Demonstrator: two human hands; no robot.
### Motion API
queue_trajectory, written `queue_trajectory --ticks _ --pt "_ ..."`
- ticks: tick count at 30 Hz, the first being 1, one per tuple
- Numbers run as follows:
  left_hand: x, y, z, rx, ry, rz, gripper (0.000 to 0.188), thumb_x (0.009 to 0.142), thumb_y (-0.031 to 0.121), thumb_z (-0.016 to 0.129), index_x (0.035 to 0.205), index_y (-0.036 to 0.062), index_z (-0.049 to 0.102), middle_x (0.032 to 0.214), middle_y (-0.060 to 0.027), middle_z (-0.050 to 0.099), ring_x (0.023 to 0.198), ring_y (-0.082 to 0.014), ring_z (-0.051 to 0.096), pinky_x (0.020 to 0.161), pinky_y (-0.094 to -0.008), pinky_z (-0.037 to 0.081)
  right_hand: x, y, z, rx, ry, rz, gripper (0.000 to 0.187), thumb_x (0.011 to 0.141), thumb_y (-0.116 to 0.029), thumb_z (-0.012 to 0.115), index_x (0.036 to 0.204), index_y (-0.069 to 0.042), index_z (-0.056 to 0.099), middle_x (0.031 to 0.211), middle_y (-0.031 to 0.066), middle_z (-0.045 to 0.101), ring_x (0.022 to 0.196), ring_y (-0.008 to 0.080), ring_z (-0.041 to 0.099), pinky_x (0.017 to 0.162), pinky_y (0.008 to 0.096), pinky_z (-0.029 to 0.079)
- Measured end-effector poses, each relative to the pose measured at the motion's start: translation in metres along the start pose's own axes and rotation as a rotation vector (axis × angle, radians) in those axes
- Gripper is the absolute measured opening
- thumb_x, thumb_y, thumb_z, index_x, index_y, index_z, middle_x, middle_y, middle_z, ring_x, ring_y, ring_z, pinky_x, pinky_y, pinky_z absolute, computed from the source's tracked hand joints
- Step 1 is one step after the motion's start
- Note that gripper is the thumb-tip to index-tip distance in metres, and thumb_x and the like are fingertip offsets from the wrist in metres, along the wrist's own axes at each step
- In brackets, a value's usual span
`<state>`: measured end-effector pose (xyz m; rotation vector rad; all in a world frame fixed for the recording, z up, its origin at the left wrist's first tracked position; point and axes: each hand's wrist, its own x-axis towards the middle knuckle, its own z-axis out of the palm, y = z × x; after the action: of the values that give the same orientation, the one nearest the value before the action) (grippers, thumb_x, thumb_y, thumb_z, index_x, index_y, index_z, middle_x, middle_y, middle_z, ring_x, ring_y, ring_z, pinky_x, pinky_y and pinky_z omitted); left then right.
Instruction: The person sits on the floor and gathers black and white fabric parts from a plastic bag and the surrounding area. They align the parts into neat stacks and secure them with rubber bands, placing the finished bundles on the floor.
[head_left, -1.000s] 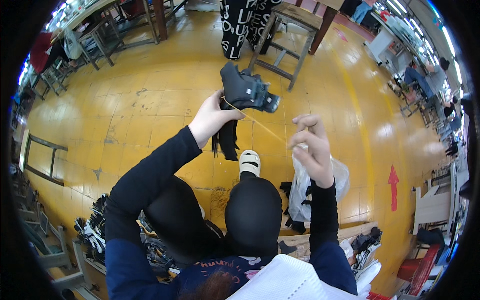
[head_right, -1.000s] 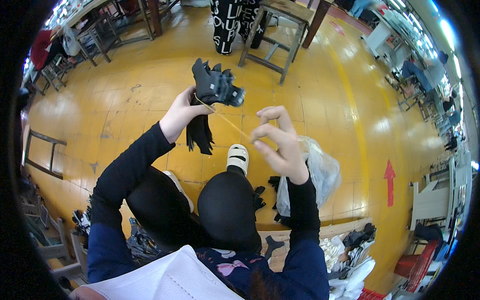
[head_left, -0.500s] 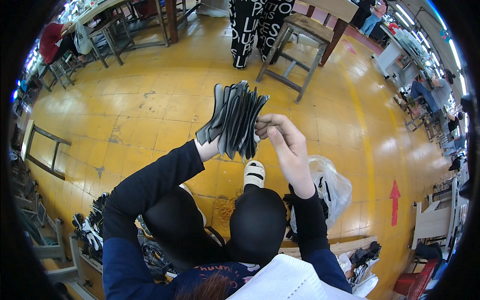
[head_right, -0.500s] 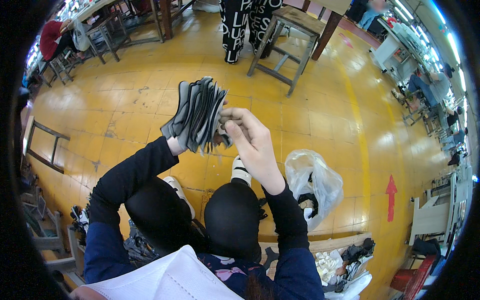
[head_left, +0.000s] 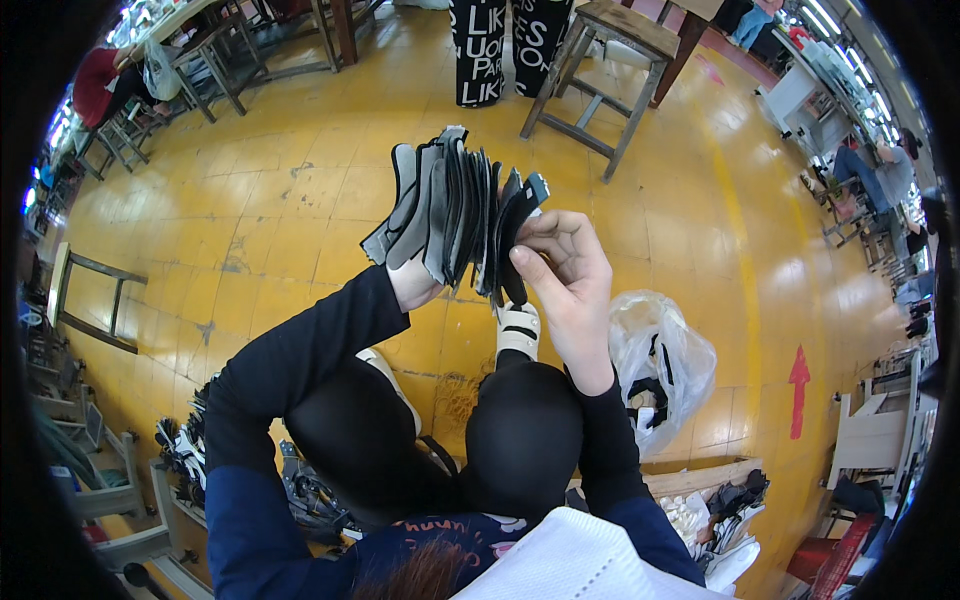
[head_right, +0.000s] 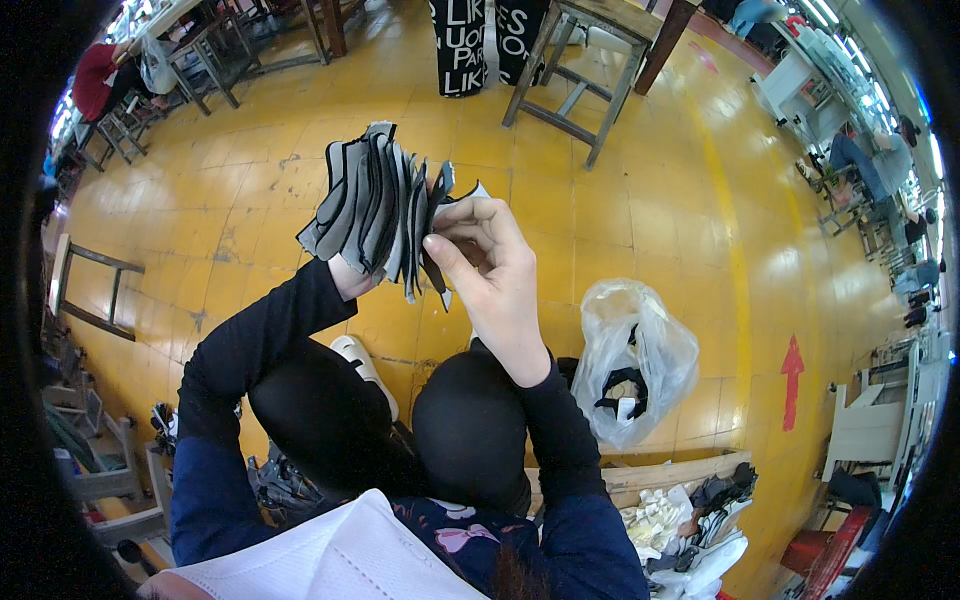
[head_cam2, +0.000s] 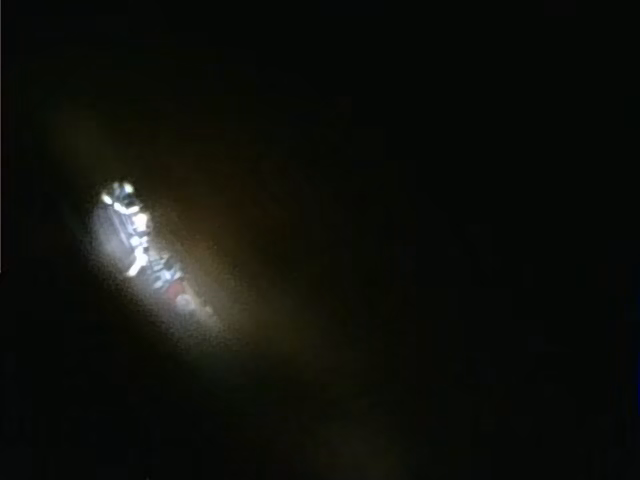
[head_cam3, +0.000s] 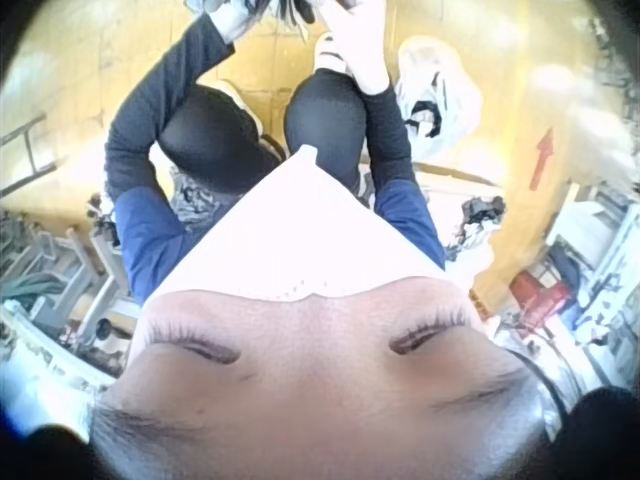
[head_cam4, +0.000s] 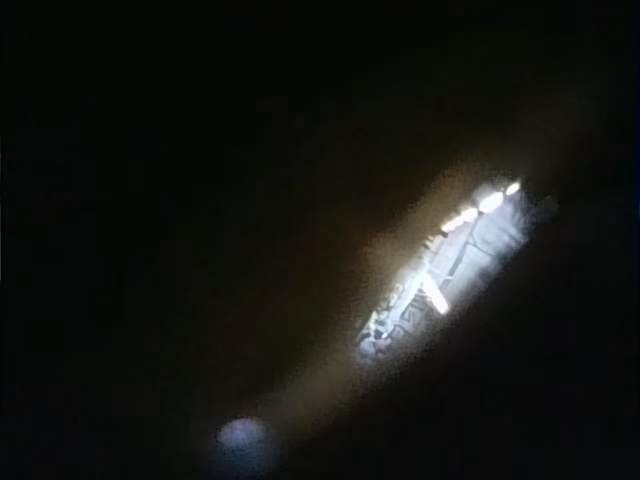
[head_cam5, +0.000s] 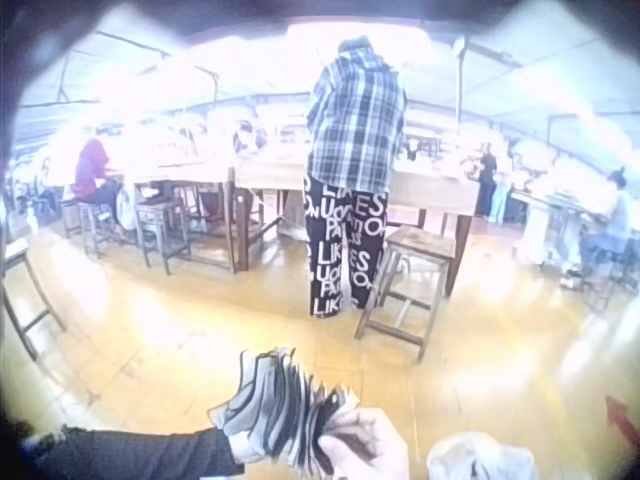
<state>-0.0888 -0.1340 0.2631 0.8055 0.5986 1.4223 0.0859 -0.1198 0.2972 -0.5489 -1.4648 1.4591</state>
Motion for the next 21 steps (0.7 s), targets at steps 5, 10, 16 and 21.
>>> queue_trajectory --ticks 5,10,16,21 --pt "0.007 -0.007 -0.007 0.052 -0.025 0.084 0.032 0.095 0.023 0.055 0.121 0.0045 0.052 0.12 -0.0093 0.054 0.112 -0.017 0.055 0.1 -0.0296 0.044 -0.005 0.006 0.006 0.091 0.148 -0.083 0.03 0.089 0.006 0.055 0.114 -0.004 0.042 0.103 0.0078 0.056 0.089 0.0107 0.058 0.078 0.0234 0.046" --pt "0.002 -0.003 -0.008 0.038 -0.015 -0.03 0.034 0.096 0.025 0.054 0.122 0.0043 0.052 0.127 -0.01 0.051 0.118 -0.0191 0.051 0.103 -0.0324 0.041 -0.004 0.008 -0.002 -0.299 0.089 -0.101 0.02 0.087 0.007 0.058 0.106 0.006 0.057 0.105 0.0066 0.053 0.089 0.0116 0.059 0.076 0.0239 0.049" --pt "0.006 -0.012 -0.007 0.167 -0.071 0.033 0.032 0.095 0.022 0.056 0.121 0.0035 0.053 0.128 -0.0101 0.051 0.117 -0.0175 0.051 0.103 -0.0318 0.041 -0.008 0.009 0.001 -0.382 0.102 -0.211 0.027 0.081 0.007 0.067 0.107 0.01 0.059 0.101 0.0071 0.054 0.083 0.0121 0.061 0.074 0.0232 0.049" --pt "0.009 -0.013 -0.011 0.287 -0.104 0.061 0.051 0.094 0.033 0.057 0.135 0.0049 0.043 0.135 -0.0059 0.046 0.123 -0.0121 0.046 0.106 -0.0271 0.036 -0.008 0.011 0.014 -0.008 0.29 -0.276 0.035 0.082 0.01 0.06 0.111 0.0 0.044 0.09 0.0113 0.062 0.076 0.0119 0.063 0.069 0.0255 0.052"
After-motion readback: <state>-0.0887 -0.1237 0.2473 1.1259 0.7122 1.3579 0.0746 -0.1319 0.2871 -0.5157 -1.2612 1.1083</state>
